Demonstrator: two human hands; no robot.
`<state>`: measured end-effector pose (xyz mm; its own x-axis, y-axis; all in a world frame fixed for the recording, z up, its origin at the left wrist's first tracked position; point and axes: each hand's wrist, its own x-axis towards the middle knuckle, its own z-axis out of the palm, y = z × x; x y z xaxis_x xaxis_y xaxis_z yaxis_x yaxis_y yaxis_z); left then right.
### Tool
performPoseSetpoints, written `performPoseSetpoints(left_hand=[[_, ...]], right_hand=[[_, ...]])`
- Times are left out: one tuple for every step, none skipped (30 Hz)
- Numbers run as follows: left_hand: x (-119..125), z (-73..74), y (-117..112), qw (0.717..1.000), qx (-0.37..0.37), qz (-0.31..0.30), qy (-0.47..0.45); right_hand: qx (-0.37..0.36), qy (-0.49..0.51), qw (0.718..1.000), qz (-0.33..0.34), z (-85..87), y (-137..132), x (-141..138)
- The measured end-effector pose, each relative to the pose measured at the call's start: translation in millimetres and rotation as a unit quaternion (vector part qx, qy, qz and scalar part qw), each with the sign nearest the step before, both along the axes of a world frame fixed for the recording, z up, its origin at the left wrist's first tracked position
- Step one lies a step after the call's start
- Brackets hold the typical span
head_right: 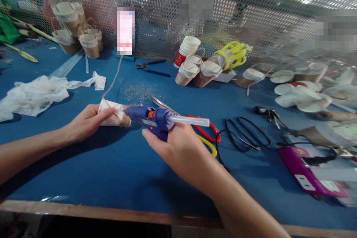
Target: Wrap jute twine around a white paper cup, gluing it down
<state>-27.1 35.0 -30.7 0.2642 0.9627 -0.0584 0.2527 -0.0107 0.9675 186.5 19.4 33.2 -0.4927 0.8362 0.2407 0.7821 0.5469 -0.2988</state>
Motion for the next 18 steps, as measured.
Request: performPoseSetpoints(left_hand=[[-0.3, 0.6, -0.7, 1.000, 0.010, -0.001, 0.012], [-0.5, 1.1, -1.3, 1.000, 0.019, -0.003, 0.022], [-0.7, 1.3, -2.0, 0.999, 0.027, -0.005, 0.032], [-0.9, 1.3, -2.6, 0.999, 0.033, -0.007, 0.039], [-1.0, 1.0, -3.1, 0.998, 0.039, -0.009, 0.047], [-1.1, 0.5, -3.7, 0.997, 0.044, -0.011, 0.056], [-1.2, -0.1, -4.3, 0.997, 0.050, -0.013, 0.065], [-1.3, -0.8, -4.8, 0.995, 0.056, -0.014, 0.076], [-1.4, -1.4, -5.3, 0.994, 0.060, -0.016, 0.087], [-1.5, -1.9, -5.8, 0.993, 0.064, -0.017, 0.095], [-1.7, -2.2, -6.2, 0.992, 0.067, -0.019, 0.103], [-1.8, -2.4, -6.5, 0.992, 0.068, -0.020, 0.108], [-1.9, -2.4, -6.6, 0.991, 0.069, -0.020, 0.111], [-2.0, -2.2, -6.6, 0.991, 0.068, -0.020, 0.112], [-1.9, -1.9, -6.4, 0.991, 0.067, -0.018, 0.111], [-1.8, -1.3, -6.0, 0.992, 0.065, -0.016, 0.106], [-1.6, -0.7, -5.5, 0.993, 0.062, -0.015, 0.099], [-1.3, 0.0, -4.9, 0.994, 0.057, -0.015, 0.088]], right_hand=[[-0.020, 0.011, 1.000, -0.009, -0.7, 0.0, -1.1], [-0.042, 0.023, 0.999, -0.018, -1.2, 0.0, -2.2], [-0.063, 0.034, 0.997, -0.026, -1.3, 0.0, -3.2], [-0.079, 0.041, 0.996, -0.031, -1.0, -0.1, -4.1], [-0.093, 0.046, 0.994, -0.035, -0.4, -0.1, -4.9], [-0.105, 0.050, 0.992, -0.038, 0.3, 0.0, -5.4], [-0.119, 0.054, 0.991, -0.041, 1.1, 0.1, -5.8], [-0.134, 0.059, 0.988, -0.045, 1.8, 0.3, -6.0], [-0.151, 0.064, 0.985, -0.048, 2.4, 0.6, -6.1], [-0.167, 0.071, 0.982, -0.051, 2.7, 0.8, -6.2], [-0.182, 0.077, 0.979, -0.054, 2.9, 1.0, -6.1], [-0.195, 0.083, 0.976, -0.057, 2.9, 1.1, -6.1], [-0.205, 0.089, 0.973, -0.059, 2.9, 1.2, -6.0], [-0.211, 0.094, 0.971, -0.061, 2.8, 1.1, -6.0], [-0.214, 0.095, 0.970, -0.063, 2.9, 1.0, -5.9], [-0.213, 0.094, 0.970, -0.064, 2.9, 0.8, -5.9], [-0.209, 0.089, 0.972, -0.063, 3.1, 0.6, -5.8], [-0.201, 0.082, 0.974, -0.064, 3.2, 0.4, -5.7]])
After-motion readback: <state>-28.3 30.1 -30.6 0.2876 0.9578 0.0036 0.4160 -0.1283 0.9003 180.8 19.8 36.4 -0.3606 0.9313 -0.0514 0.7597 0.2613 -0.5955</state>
